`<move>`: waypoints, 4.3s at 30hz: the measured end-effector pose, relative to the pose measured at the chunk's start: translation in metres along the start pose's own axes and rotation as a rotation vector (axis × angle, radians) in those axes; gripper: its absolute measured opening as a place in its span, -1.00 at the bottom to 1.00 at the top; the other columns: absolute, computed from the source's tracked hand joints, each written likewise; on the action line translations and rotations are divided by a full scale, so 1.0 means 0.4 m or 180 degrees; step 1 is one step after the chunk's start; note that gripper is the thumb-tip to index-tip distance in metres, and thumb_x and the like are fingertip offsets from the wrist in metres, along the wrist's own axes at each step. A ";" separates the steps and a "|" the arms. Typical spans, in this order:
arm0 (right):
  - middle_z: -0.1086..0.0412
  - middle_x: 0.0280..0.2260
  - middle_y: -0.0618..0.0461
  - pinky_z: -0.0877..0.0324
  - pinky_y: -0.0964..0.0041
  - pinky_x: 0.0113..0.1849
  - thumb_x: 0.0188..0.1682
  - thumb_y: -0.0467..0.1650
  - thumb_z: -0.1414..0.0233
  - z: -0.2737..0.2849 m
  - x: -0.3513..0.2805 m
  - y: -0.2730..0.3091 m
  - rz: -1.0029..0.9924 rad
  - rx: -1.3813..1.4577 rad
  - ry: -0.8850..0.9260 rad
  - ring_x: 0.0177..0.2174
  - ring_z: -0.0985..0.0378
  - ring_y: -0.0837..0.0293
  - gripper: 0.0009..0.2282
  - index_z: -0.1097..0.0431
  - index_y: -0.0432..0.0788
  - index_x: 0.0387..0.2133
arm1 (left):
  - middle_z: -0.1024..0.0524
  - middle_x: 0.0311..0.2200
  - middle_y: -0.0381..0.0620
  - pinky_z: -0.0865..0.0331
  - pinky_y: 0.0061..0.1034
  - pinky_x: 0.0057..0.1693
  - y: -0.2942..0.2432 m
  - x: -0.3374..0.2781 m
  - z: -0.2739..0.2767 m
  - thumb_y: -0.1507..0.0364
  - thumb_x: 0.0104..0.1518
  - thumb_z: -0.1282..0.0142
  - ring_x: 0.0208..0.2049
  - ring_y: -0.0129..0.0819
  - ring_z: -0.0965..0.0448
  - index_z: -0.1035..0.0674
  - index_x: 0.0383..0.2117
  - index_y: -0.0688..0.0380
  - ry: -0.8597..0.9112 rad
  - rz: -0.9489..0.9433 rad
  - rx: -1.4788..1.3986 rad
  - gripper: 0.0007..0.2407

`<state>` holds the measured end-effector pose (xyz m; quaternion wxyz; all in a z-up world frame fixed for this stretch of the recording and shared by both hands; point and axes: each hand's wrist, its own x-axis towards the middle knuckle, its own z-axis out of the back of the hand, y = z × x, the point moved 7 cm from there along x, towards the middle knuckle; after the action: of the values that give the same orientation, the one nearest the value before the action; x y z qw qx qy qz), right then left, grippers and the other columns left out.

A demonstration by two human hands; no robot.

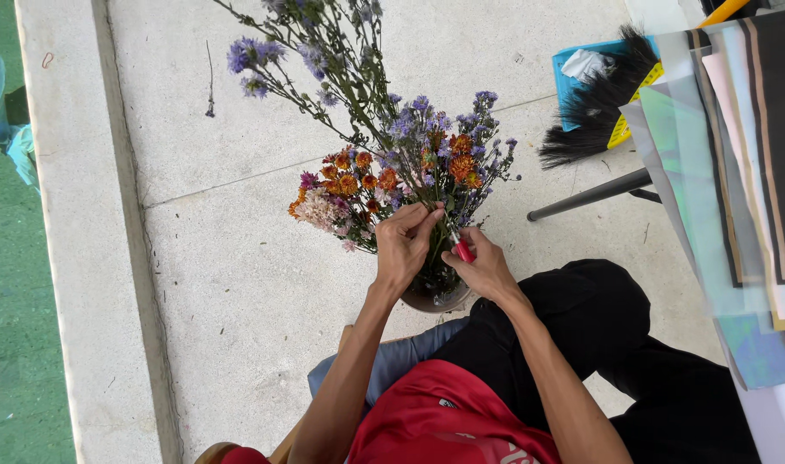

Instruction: The person trims individual flower stems using shears and places them onto a white table to organize a bouquet, alternating between picking flowers from a vase and trimming them on the table.

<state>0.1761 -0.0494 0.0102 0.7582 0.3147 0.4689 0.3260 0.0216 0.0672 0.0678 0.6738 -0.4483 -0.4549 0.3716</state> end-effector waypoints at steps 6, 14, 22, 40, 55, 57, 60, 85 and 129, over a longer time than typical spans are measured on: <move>-0.57 -0.17 -0.17 -0.59 -0.05 -0.18 -0.01 -0.32 -0.36 0.128 0.036 -0.068 0.0441 -0.0941 -0.0628 -0.23 -0.70 -0.08 -0.54 -0.49 -0.25 0.13 | -0.82 -0.16 0.20 -0.64 -0.41 -0.20 -0.068 0.042 0.049 0.57 0.34 -0.40 -0.07 0.07 -0.84 -0.84 -0.06 0.17 -0.0034 -0.0054 0.0092 -0.88; -0.54 -0.24 -0.05 -0.43 -0.11 -0.16 -0.16 -0.28 -0.28 0.107 0.034 -0.066 0.0937 -0.2439 -0.0189 -0.13 -0.66 -0.16 -0.51 -0.58 -0.13 0.10 | -0.84 -0.19 0.10 -0.52 -0.49 -0.31 -0.099 0.057 0.052 0.55 0.34 -0.40 -0.17 -0.17 -0.83 -0.85 -0.05 0.07 0.0012 -0.0193 -0.0049 -0.86; -0.56 -0.20 -0.13 -0.39 -0.12 -0.17 -0.13 -0.34 -0.26 0.089 0.035 -0.039 0.1017 -0.2699 -0.0070 -0.13 -0.66 -0.24 -0.54 -0.57 -0.12 0.11 | -0.84 -0.18 0.08 -0.47 -0.49 -0.34 -0.096 0.057 0.040 0.54 0.34 -0.41 -0.22 -0.25 -0.82 -0.85 -0.05 0.05 0.0038 -0.0207 -0.0117 -0.86; -0.57 -0.46 -0.09 -0.46 0.08 -0.43 -0.17 -0.41 -0.29 0.080 0.090 -0.076 0.1039 -0.3029 0.0111 -0.45 -0.66 -0.08 -0.79 -0.67 -0.20 -0.26 | -0.83 -0.15 0.14 -0.63 -0.36 -0.11 -0.109 0.034 0.017 0.57 0.36 -0.37 -0.05 0.08 -0.84 -0.84 -0.04 0.10 0.0205 -0.0075 -0.0210 -0.86; -0.54 -0.60 -0.07 -0.51 0.12 -0.50 -0.14 -0.38 -0.34 0.074 0.099 -0.127 0.0910 -0.3190 0.0195 -0.55 -0.64 -0.02 -0.89 -0.65 -0.19 -0.50 | -0.84 -0.18 0.11 -0.68 -0.24 -0.05 -0.033 0.020 0.000 0.57 0.33 -0.40 -0.10 0.13 -0.85 -0.86 -0.09 0.08 0.0245 -0.0137 -0.0163 -0.87; -0.60 -0.41 -0.17 -0.60 -0.04 -0.37 -0.16 -0.29 -0.33 0.104 0.086 -0.133 0.0637 -0.2950 0.0105 -0.41 -0.73 -0.11 -0.65 -0.67 -0.25 -0.14 | -0.84 -0.17 0.10 -0.68 -0.26 -0.04 -0.027 0.019 0.004 0.58 0.35 -0.37 -0.09 0.12 -0.84 -0.86 -0.05 0.10 0.0223 -0.0110 -0.0187 -0.86; -0.57 -0.26 -0.23 -0.61 -0.15 -0.27 -0.08 -0.27 -0.29 0.144 0.048 -0.099 0.0324 -0.2030 -0.0041 -0.29 -0.73 -0.19 -0.51 -0.55 -0.34 0.06 | -0.83 -0.17 0.14 -0.68 -0.22 -0.03 -0.074 0.032 0.024 0.58 0.34 -0.37 -0.08 0.17 -0.84 -0.85 -0.06 0.14 0.0197 -0.0126 -0.0175 -0.86; -0.56 -0.26 -0.13 -0.60 0.01 -0.21 0.09 -0.38 -0.28 0.003 -0.039 0.030 0.0207 0.0172 0.0036 -0.34 -0.70 -0.02 -0.67 -0.47 -0.25 0.08 | -0.84 -0.19 0.13 -0.65 -0.32 -0.11 -0.125 0.046 0.010 0.59 0.34 -0.38 -0.12 0.03 -0.86 -0.83 -0.05 0.14 0.0251 -0.0182 -0.0183 -0.86; -0.39 0.04 -0.23 -0.43 -0.04 0.01 0.27 -0.49 -0.04 1.069 -1.662 -1.008 -0.0087 0.0371 -0.4610 0.00 -0.59 -0.16 -0.80 -0.28 -0.31 0.10 | -0.65 0.19 -0.02 -0.66 -0.38 0.38 -1.279 -0.577 -0.829 0.14 0.02 -0.28 0.09 -0.45 -0.67 -0.45 0.52 0.02 0.4688 0.0702 -0.2105 -0.22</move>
<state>0.4169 -0.8853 0.1856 0.8644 0.4856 -0.1303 0.0009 0.3114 -0.3955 0.4242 0.5924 -0.7957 0.0654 -0.1079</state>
